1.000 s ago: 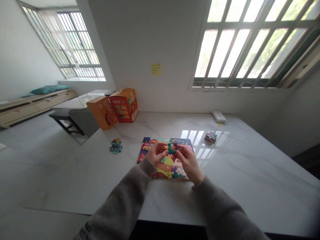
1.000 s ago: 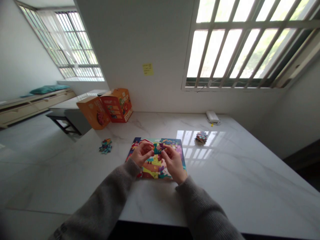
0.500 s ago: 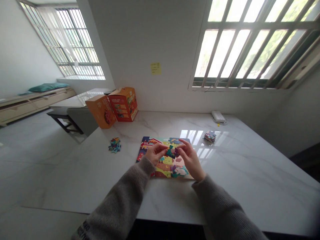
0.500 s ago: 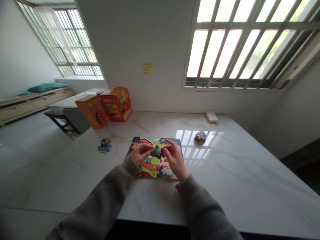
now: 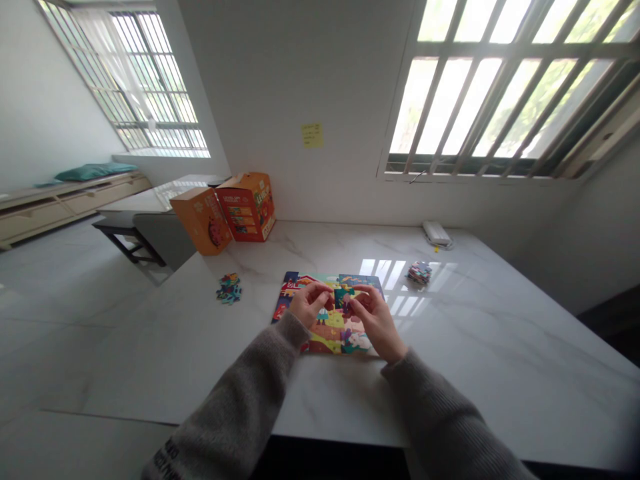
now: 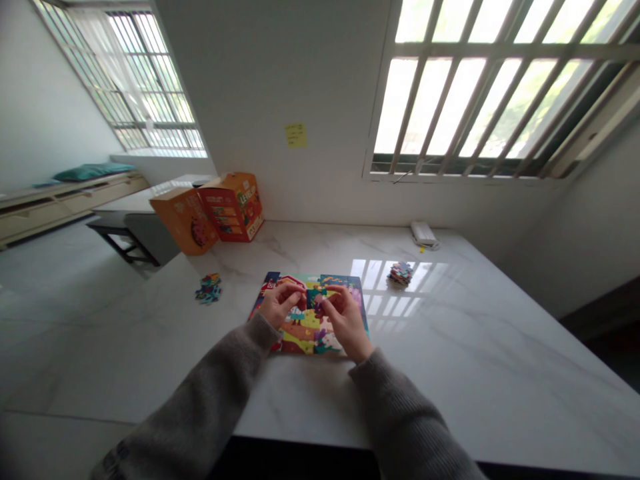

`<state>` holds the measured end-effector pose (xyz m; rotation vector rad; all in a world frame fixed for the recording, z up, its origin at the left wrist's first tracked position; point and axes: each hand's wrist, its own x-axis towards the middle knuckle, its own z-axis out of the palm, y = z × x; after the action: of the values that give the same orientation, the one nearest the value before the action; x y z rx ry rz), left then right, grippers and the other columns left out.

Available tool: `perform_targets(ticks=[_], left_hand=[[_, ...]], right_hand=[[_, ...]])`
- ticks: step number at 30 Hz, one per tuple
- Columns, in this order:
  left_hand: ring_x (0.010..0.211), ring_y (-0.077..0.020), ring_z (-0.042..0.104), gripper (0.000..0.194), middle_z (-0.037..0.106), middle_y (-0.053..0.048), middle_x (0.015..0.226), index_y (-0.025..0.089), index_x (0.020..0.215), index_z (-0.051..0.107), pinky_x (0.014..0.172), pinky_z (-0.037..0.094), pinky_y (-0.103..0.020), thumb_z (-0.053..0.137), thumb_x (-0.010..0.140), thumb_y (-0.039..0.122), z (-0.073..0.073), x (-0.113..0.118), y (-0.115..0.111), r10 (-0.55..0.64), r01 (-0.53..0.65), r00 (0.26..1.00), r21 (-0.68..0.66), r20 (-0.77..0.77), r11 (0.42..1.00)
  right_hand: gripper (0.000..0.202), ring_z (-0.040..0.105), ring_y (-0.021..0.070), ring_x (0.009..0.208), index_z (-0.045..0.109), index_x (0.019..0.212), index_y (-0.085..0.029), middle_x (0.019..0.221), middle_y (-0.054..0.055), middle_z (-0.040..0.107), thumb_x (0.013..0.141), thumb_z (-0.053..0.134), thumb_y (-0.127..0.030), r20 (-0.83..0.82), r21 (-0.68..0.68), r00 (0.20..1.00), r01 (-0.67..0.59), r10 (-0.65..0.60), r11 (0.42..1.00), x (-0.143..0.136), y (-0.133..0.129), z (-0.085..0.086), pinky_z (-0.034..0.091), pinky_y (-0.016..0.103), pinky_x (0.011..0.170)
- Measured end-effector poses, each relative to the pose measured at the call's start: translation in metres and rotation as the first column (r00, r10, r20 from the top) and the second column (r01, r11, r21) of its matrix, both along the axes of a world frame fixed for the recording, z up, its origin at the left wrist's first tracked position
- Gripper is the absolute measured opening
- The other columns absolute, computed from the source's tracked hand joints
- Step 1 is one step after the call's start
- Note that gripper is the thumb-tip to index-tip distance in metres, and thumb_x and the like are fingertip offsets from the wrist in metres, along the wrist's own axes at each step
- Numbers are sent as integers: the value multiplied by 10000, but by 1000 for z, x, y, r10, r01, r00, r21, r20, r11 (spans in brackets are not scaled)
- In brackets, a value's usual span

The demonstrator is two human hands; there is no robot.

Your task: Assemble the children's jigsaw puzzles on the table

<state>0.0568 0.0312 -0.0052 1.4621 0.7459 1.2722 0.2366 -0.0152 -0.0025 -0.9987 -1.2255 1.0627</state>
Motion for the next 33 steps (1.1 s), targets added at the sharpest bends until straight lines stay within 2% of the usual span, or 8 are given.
perform_targets(ticks=[6, 11, 14, 19, 22, 25, 28, 33], left_hand=[[643, -124, 623, 501, 623, 19, 721, 148, 1258, 535, 634, 516, -252, 695, 844, 381, 9, -5, -4, -42, 42, 999, -2, 25, 999], [577, -104, 583, 328, 595, 16, 660, 130, 956, 640, 563, 477, -226, 735, 809, 408, 9, -14, -3, -180, 176, 973, -43, -142, 983], [562, -108, 597, 342, 612, 7, 654, 136, 871, 623, 575, 503, -244, 773, 771, 426, 5, -17, -1, -208, 198, 969, -88, -135, 976], [554, -106, 600, 368, 621, 7, 675, 144, 862, 614, 548, 498, -231, 802, 739, 435, 2, -21, 5, -131, 123, 988, -84, -85, 989], [530, -99, 587, 354, 613, 16, 657, 148, 864, 605, 530, 482, -220, 792, 752, 427, -2, -22, 7, -81, 75, 993, -68, -87, 995], [544, -107, 594, 336, 614, 12, 665, 151, 867, 610, 543, 491, -227, 782, 761, 420, -6, -22, 7, -94, 88, 990, -58, -106, 994], [558, -123, 603, 316, 621, 4, 666, 153, 882, 619, 559, 502, -244, 751, 785, 424, -3, -25, 6, -90, 83, 986, -57, -141, 995], [557, -111, 540, 243, 622, 3, 653, 154, 849, 650, 538, 424, -218, 666, 849, 396, 7, -49, -4, 182, -152, 938, 119, -296, 981]], right_hand=[[360, 634, 147, 684, 650, 1156, -202, 784, 6, 677, 896, 642, -451, 99, 43, 994, -52, 47, 998, 2, 1, -4, 524, 285, 633], [292, 668, 172, 760, 693, 1053, -196, 822, 36, 719, 892, 657, -437, 114, 57, 988, -115, 108, 992, 0, 1, -6, 550, 323, 720], [301, 676, 177, 755, 654, 1067, -203, 803, 27, 711, 900, 645, -453, 89, 50, 992, -98, 93, 994, -1, 1, -7, 562, 328, 713], [305, 664, 197, 865, 622, 1180, -226, 1090, 97, 665, 931, 603, -402, 301, 188, 954, -56, -4, 981, 2, -3, -3, 581, 353, 727], [378, 613, 251, 1083, 593, 1268, -255, 1283, 125, 582, 899, 650, -317, 512, 368, 856, -143, -72, 919, 1, -6, -2, 557, 425, 891], [399, 562, 274, 1183, 580, 1282, -268, 1243, 110, 603, 891, 662, -272, 615, 459, 779, -229, -121, 859, -1, -6, -4, 493, 469, 1000], [389, 567, 268, 1160, 566, 1280, -266, 1221, 103, 614, 902, 655, -264, 654, 452, 744, -239, -137, 859, -2, -7, -4, 486, 456, 989], [273, 563, 254, 1087, 607, 1155, -247, 1137, 82, 653, 893, 675, -275, 768, 359, 638, -363, -51, 860, -7, -13, -1, 466, 437, 974]])
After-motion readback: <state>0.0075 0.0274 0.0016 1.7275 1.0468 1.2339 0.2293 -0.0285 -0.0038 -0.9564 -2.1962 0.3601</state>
